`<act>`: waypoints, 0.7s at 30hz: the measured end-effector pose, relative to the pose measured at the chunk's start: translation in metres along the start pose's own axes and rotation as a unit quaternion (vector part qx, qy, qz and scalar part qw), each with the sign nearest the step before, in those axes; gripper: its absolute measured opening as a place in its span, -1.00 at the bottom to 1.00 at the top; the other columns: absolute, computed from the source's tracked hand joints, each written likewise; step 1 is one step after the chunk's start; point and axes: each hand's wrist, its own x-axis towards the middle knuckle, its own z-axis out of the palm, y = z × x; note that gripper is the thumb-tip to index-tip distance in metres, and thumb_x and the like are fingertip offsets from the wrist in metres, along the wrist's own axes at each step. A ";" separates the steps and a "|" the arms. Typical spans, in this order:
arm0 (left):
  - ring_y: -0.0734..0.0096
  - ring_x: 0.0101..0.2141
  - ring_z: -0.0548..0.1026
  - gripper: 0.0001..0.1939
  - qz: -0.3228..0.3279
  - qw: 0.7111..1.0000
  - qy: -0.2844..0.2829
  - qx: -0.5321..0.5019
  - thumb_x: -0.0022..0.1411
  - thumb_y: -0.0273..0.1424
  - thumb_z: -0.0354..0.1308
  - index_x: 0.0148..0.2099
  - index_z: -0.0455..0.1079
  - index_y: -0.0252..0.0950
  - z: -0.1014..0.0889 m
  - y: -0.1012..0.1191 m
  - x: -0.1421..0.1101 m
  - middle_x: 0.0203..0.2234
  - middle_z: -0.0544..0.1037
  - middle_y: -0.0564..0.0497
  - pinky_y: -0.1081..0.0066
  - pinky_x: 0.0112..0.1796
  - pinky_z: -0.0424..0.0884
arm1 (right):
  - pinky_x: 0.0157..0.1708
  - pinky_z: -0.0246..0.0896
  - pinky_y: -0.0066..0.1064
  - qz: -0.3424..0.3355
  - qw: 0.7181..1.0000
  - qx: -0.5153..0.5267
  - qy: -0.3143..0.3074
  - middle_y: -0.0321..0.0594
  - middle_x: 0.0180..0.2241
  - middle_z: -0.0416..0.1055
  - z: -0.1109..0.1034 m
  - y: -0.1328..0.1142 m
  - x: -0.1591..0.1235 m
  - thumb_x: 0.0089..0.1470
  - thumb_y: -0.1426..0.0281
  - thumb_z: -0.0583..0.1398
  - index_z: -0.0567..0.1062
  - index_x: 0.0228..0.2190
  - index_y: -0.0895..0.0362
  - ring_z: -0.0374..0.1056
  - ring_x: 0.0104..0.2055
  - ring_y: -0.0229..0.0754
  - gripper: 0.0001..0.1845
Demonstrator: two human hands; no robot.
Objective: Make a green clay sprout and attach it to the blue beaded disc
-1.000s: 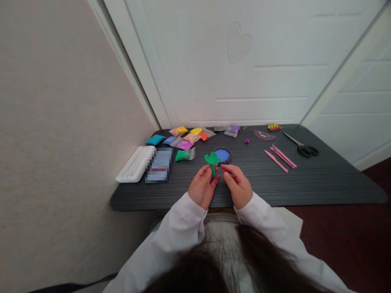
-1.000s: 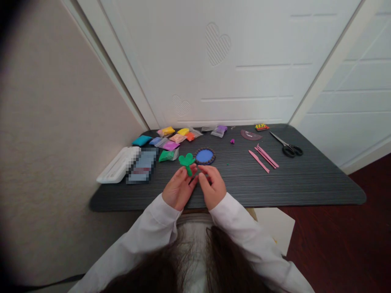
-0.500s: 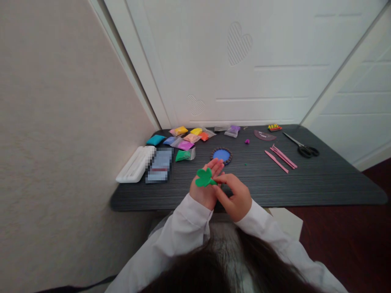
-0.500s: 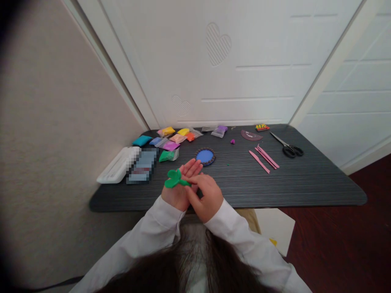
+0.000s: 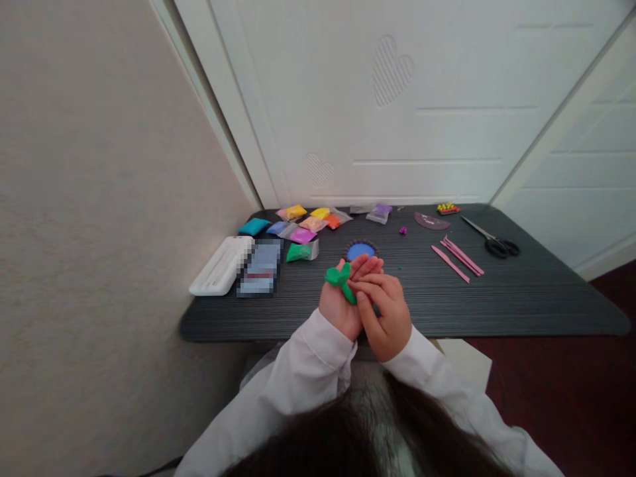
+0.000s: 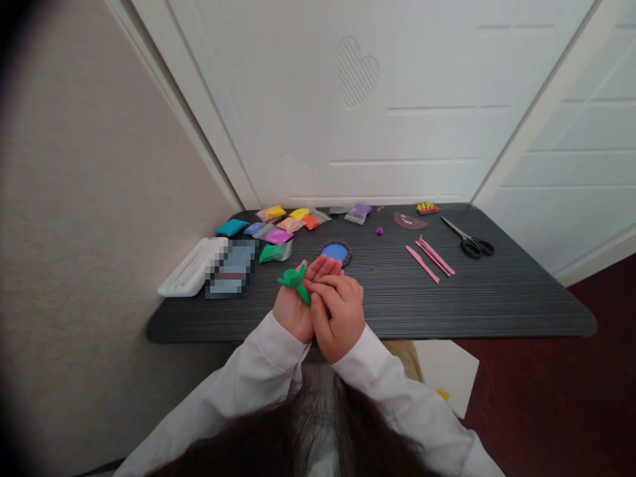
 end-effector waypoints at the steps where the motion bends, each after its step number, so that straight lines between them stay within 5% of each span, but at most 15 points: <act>1: 0.33 -0.16 0.41 -0.70 -0.001 1.000 -0.006 -0.002 0.16 -0.33 -0.09 -0.29 0.39 -0.43 0.001 0.000 0.000 -0.35 0.52 -0.12 0.37 -0.03 0.20 | -0.11 0.07 -0.19 0.004 1.000 0.001 0.014 -0.18 -0.27 0.34 0.000 0.001 0.001 -0.01 0.48 0.03 0.44 -0.30 0.12 0.19 -0.14 -0.16 -0.76; 10: 0.36 -0.13 0.39 -0.62 0.100 0.990 -0.065 0.078 0.20 -0.27 -0.17 -0.24 0.40 -0.39 0.015 -0.009 -0.007 -0.27 0.49 -0.10 0.40 -0.02 0.18 | -0.03 0.03 -0.17 0.116 0.968 0.109 0.192 -0.17 -0.14 0.19 0.014 0.004 0.018 0.07 0.42 -0.06 0.33 -0.27 0.12 0.12 -0.03 -0.20 -0.78; 15: 0.34 0.07 0.17 -0.64 0.138 0.963 -0.033 0.228 0.20 -0.24 -0.16 -0.04 0.30 -0.23 0.022 -0.014 -0.016 0.00 0.32 0.03 0.38 0.07 0.02 | 0.03 -0.02 -0.20 0.160 0.958 0.148 0.186 -0.14 -0.04 0.13 0.024 -0.007 0.024 0.11 0.38 -0.10 0.21 -0.09 0.11 0.07 0.03 -0.22 -0.68; 21: 0.54 0.14 -0.03 -0.59 0.119 0.951 -0.074 0.275 0.25 -0.25 -0.31 0.07 0.16 -0.14 0.022 -0.005 -0.007 0.11 0.14 0.16 0.49 0.11 -0.15 | 0.08 -0.08 -0.19 0.134 0.969 0.132 0.161 -0.13 0.02 0.09 0.028 -0.014 0.016 0.12 0.35 -0.15 0.19 -0.04 0.12 0.01 0.09 -0.22 -0.62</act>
